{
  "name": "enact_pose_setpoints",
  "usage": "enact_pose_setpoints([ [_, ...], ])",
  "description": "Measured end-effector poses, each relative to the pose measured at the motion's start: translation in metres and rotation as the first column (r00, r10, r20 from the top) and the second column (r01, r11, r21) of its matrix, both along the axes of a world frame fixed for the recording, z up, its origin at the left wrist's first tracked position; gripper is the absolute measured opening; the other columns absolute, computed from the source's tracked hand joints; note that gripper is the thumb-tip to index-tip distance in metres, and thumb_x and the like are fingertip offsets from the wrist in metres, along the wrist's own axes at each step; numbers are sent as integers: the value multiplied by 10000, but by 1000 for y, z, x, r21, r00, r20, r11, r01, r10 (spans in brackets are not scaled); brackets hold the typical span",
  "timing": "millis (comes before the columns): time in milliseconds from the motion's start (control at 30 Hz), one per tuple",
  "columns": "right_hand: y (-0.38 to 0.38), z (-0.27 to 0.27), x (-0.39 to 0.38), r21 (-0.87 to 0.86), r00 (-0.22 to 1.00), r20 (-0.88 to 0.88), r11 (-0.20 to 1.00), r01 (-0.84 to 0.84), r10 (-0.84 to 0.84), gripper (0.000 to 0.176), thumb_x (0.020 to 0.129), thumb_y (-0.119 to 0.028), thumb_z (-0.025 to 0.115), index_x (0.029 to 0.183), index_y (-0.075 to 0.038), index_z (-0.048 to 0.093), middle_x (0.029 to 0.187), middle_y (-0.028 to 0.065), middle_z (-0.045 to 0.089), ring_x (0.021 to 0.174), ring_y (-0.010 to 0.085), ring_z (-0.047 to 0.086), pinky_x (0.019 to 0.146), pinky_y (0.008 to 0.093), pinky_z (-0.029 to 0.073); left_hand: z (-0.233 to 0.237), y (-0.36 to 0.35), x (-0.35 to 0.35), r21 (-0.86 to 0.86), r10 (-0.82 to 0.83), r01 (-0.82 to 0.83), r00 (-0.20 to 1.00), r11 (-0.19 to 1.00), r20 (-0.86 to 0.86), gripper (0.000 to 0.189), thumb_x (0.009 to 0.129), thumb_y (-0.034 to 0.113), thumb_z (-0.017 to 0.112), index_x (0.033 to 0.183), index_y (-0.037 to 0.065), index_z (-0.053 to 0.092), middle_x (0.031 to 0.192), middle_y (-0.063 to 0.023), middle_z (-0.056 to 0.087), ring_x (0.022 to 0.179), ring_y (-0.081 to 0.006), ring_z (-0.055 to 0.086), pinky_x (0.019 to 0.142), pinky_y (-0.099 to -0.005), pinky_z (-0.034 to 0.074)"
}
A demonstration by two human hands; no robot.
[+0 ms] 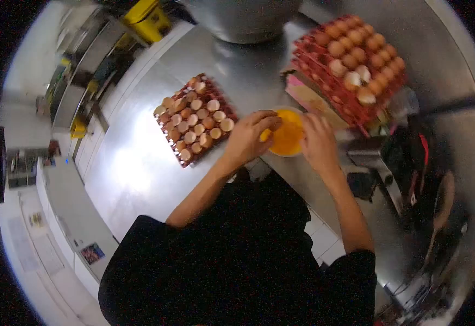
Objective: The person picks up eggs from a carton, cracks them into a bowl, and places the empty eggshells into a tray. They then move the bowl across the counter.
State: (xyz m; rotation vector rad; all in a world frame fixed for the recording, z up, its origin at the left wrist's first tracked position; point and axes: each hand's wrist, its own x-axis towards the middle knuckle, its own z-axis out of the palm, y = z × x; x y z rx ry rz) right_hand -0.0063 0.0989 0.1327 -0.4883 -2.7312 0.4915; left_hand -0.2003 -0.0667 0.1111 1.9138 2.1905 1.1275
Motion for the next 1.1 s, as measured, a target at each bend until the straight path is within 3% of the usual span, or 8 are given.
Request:
enact_pose_setpoints([
  [100,-15,2,-14,-409,991,-104,912,34,-83,534,920,0,709,1447,-6,620,1380,161,676,1211,308,694,1022,403,566,5,-3,8,66,22,-71,829,995,558,400,924,81,780,1316,34,719,1254,-133,729,1147,-275,735,985,-391,590],
  [167,-21,0,-31,-663,981,-137,748,14,-140,543,915,15,730,1447,-12,627,1385,160,684,1215,279,701,1022,385,565,8,-8,8,18,4,-49,414,999,910,400,1000,121,759,1373,6,671,1308,-127,703,1220,-226,708,995,-371,587],
  [300,-61,-2,-103,-703,986,-158,707,-82,-44,501,888,15,782,1377,-19,679,1366,170,691,1201,282,713,1011,365,568,5,-46,-23,123,1,-218,494,968,870,437,1035,129,740,1430,-11,617,1334,-135,702,1139,-220,741,968,-359,604],
  [433,-119,-24,-188,-584,936,-330,751,-307,126,395,770,-10,823,1155,-10,734,1123,160,736,1181,384,669,1027,472,544,-60,-119,-75,-77,461,-556,595,828,659,485,1003,249,797,1418,56,637,1283,-176,745,1132,-258,753,924,-404,627],
  [633,-163,-69,-230,-506,955,-246,818,-274,167,531,897,-22,695,1420,28,611,1339,242,641,1268,420,621,1084,483,496,-66,-172,-117,-314,631,-556,589,770,505,517,1000,203,752,1454,-23,648,1364,-240,717,1183,-380,720,973,-434,586],
  [800,-76,32,-138,-307,917,-399,945,-116,-17,376,884,-101,759,1255,-57,720,1193,146,694,1163,375,651,1022,482,506,-31,-132,-101,-20,516,-519,842,854,157,437,986,179,747,1371,-14,676,1398,-198,667,1300,-376,629,1073,-425,521],
  [1000,95,113,-31,305,974,-100,926,224,-202,129,844,-214,779,945,-134,780,919,129,721,990,383,704,853,535,548,50,12,-57,32,52,-66,941,997,334,476,958,104,769,1408,10,647,1344,-178,688,1257,-317,650,1073,-423,503],
  [1100,108,116,-15,255,935,-53,900,352,-351,494,959,-543,634,849,-95,810,872,182,775,873,418,756,737,579,560,54,117,-46,177,-322,287,921,941,220,563,971,107,763,1495,5,583,1423,-205,654,1327,-360,617,1164,-463,457],
])
